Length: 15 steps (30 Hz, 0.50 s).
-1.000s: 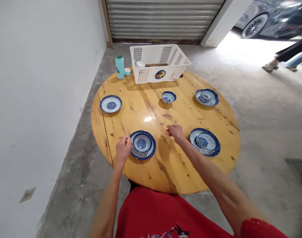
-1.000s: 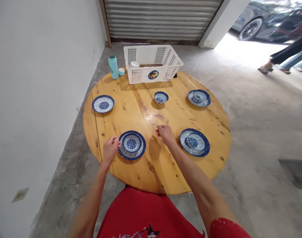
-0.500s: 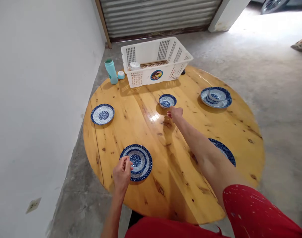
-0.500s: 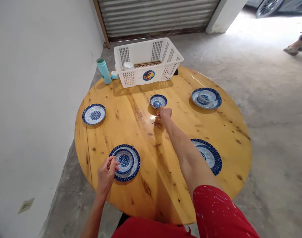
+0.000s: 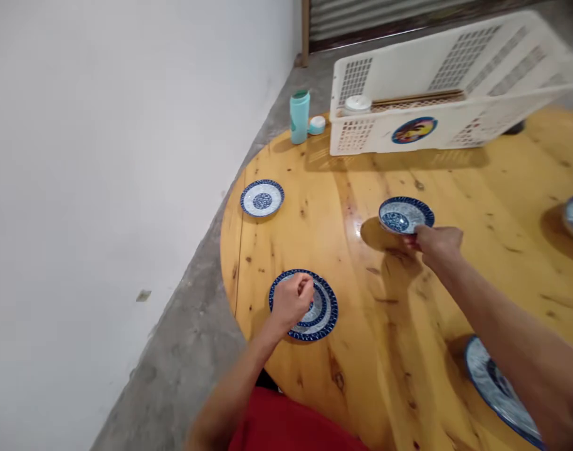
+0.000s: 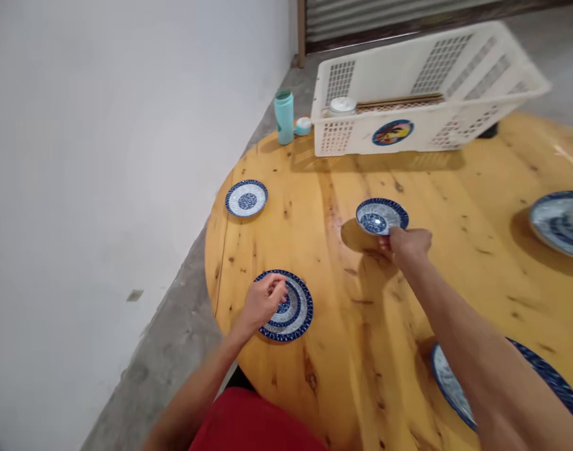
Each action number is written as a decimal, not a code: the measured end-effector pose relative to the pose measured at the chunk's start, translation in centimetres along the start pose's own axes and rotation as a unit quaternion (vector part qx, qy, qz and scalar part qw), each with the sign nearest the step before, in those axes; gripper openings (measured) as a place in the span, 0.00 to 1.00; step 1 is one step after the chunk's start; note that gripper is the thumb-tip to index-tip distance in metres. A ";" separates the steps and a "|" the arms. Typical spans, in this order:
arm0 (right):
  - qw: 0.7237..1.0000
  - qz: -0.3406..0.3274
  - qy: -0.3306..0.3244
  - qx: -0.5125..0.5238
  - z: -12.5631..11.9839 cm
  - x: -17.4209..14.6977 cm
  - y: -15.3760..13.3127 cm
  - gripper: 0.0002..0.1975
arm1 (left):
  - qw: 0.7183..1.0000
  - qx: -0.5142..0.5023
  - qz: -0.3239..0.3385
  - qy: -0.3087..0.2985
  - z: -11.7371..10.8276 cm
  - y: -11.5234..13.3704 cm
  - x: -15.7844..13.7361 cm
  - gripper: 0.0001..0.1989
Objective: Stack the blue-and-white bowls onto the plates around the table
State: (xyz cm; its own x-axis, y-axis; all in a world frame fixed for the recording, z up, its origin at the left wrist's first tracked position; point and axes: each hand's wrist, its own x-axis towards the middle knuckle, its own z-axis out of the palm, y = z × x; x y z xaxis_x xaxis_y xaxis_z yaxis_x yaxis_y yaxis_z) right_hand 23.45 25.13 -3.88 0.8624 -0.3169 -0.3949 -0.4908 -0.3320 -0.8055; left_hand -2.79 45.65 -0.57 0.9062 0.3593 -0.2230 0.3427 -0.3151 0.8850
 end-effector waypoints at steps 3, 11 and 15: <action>0.997 0.000 -0.063 0.035 0.0 -3.9 0.1 0.16 | 1.000 0.025 0.009 -0.007 -0.7 0.5 3.0 0.09; 0.980 -0.065 -0.189 0.012 5.3 -12.4 -2.4 0.13 | 0.994 0.067 0.034 -0.078 -4.6 0.8 12.7 0.21; 0.978 -0.091 -0.187 -0.031 10.0 -14.5 -4.7 0.11 | 0.984 0.140 0.066 -0.085 -9.1 0.6 16.3 0.16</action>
State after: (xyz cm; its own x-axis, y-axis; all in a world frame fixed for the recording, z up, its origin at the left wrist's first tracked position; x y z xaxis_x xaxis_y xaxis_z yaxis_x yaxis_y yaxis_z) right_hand 14.47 40.17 1.25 0.9157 0.0947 -0.3906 -0.3217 -0.4099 -0.8535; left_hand 9.94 59.35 0.01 0.9677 0.1540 -0.1999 0.2523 -0.5879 0.7686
